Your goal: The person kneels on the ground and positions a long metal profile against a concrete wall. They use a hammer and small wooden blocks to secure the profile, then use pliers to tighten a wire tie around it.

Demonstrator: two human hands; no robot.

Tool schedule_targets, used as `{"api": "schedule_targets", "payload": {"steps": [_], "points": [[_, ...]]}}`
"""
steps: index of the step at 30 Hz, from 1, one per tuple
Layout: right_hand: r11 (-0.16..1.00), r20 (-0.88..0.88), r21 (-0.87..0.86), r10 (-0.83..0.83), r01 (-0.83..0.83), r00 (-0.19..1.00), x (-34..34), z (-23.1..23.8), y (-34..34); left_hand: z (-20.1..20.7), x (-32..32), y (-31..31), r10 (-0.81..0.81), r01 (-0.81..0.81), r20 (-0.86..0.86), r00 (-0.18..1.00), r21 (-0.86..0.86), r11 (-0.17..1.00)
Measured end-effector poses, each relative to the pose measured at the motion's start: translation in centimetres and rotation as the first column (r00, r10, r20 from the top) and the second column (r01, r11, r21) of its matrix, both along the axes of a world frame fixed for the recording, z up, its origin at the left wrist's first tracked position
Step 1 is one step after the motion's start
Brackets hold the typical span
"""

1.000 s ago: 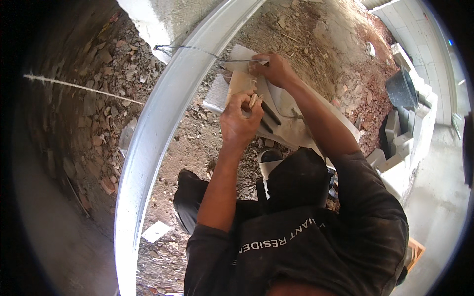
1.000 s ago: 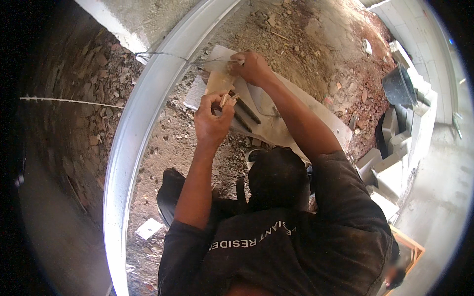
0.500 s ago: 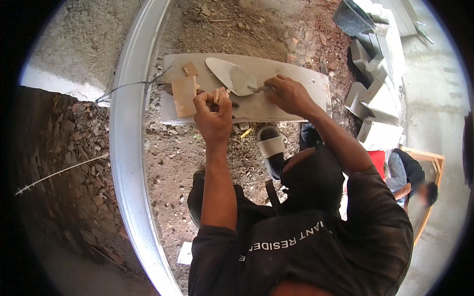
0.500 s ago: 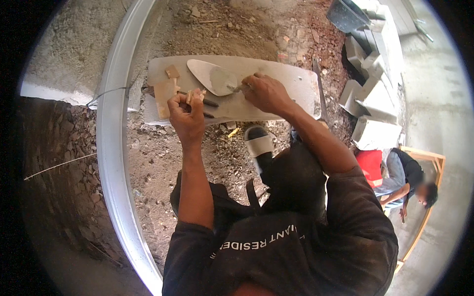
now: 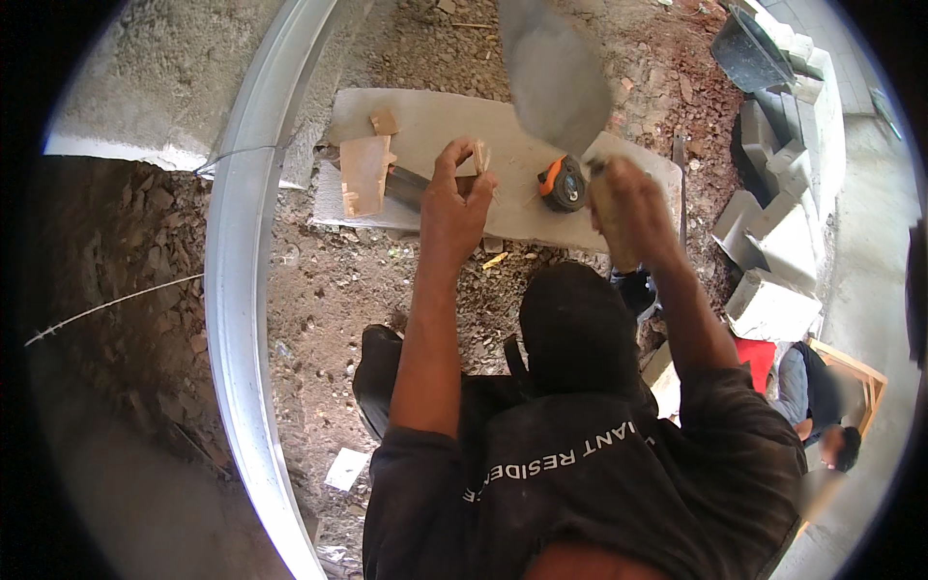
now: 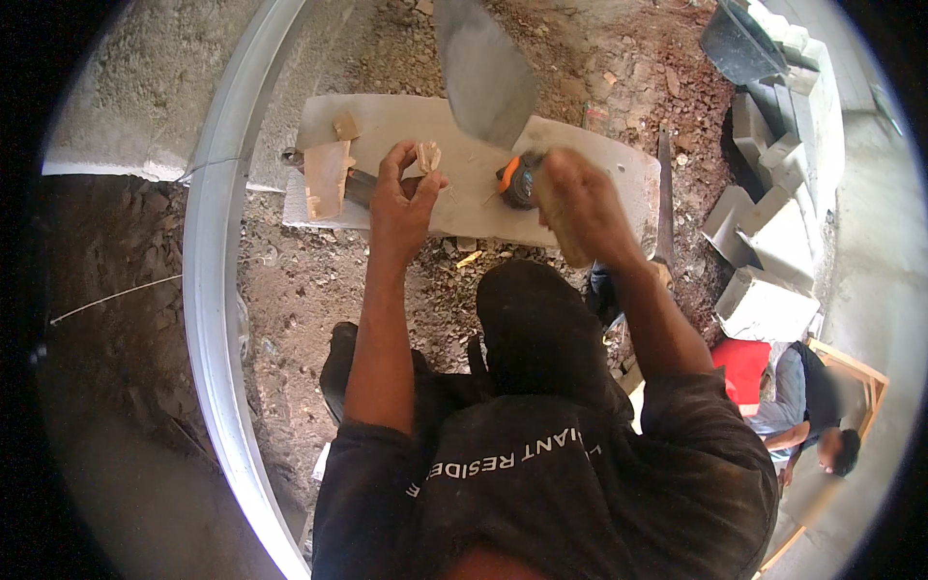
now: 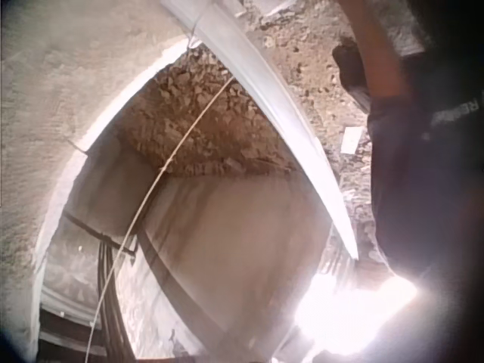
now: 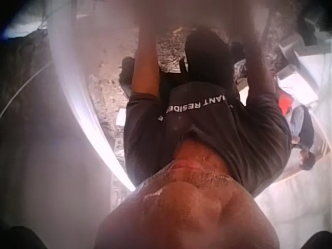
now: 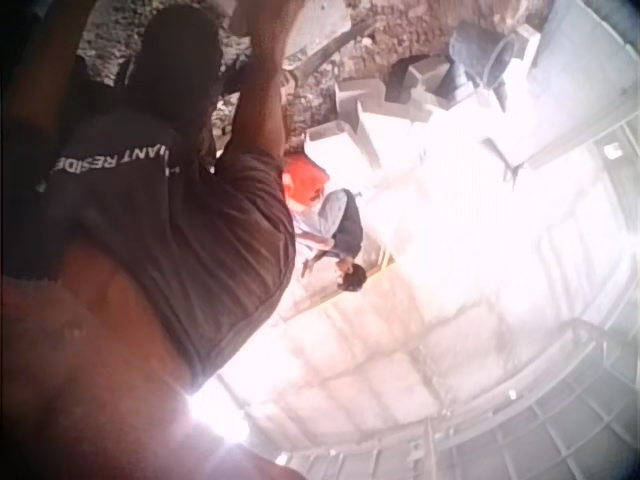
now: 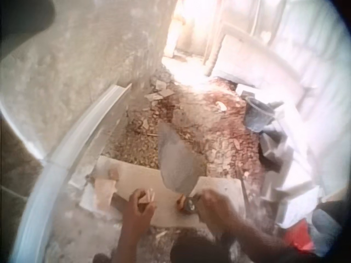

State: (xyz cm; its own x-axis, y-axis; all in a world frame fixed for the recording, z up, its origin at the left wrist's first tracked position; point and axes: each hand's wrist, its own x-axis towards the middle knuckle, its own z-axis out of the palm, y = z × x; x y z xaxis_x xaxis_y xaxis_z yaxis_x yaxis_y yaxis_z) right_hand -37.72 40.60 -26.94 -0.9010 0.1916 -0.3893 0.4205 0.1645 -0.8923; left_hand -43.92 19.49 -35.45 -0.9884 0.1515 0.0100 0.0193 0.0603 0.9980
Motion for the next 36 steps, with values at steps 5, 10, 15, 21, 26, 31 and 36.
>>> {"api": "schedule_targets", "payload": {"steps": [5, 10, 15, 21, 26, 31, 36], "points": [[0.959, -0.18, 0.188, 0.247, -0.213, 0.952, 0.8, -0.5, -0.1, -0.4, 0.3, 1.4, 0.017, -0.104, -0.21, 0.978, -0.412, 0.905], [0.957, -0.141, 0.179, 0.253, -0.227, 0.957, 0.9, -1.2, 0.5, -2.3, 0.6, 2.0, -0.07, -0.209, -0.404, 0.912, -0.604, 0.769], [0.91, -0.118, 0.294, 0.338, -0.292, 0.934, 1.6, -2.9, 1.2, -2.5, 0.7, 2.3, -0.091, -0.13, -0.322, 0.942, -0.6, 0.789], [0.912, -0.216, 0.304, 0.347, -0.274, 0.913, 2.2, -3.6, 1.1, -2.9, 1.1, 2.4, -0.095, -0.141, -0.329, 0.939, -0.623, 0.77], [0.934, -0.334, 0.3, 0.292, -0.192, 0.896, 2.9, -3.8, 1.2, -3.2, 1.0, 2.4, -0.098, -0.157, -0.362, 0.927, -0.612, 0.775], [0.891, -0.236, 0.348, 0.385, -0.292, 0.892, 2.4, -4.8, 1.3, -3.4, 1.0, 2.3, -0.071, -0.181, -0.397, 0.915, -0.563, 0.807], [0.908, -0.331, 0.356, 0.345, -0.222, 0.878, 2.7, -4.9, 1.2, -3.4, 1.0, 2.4, -0.078, -0.171, -0.361, 0.929, -0.606, 0.777]]}}
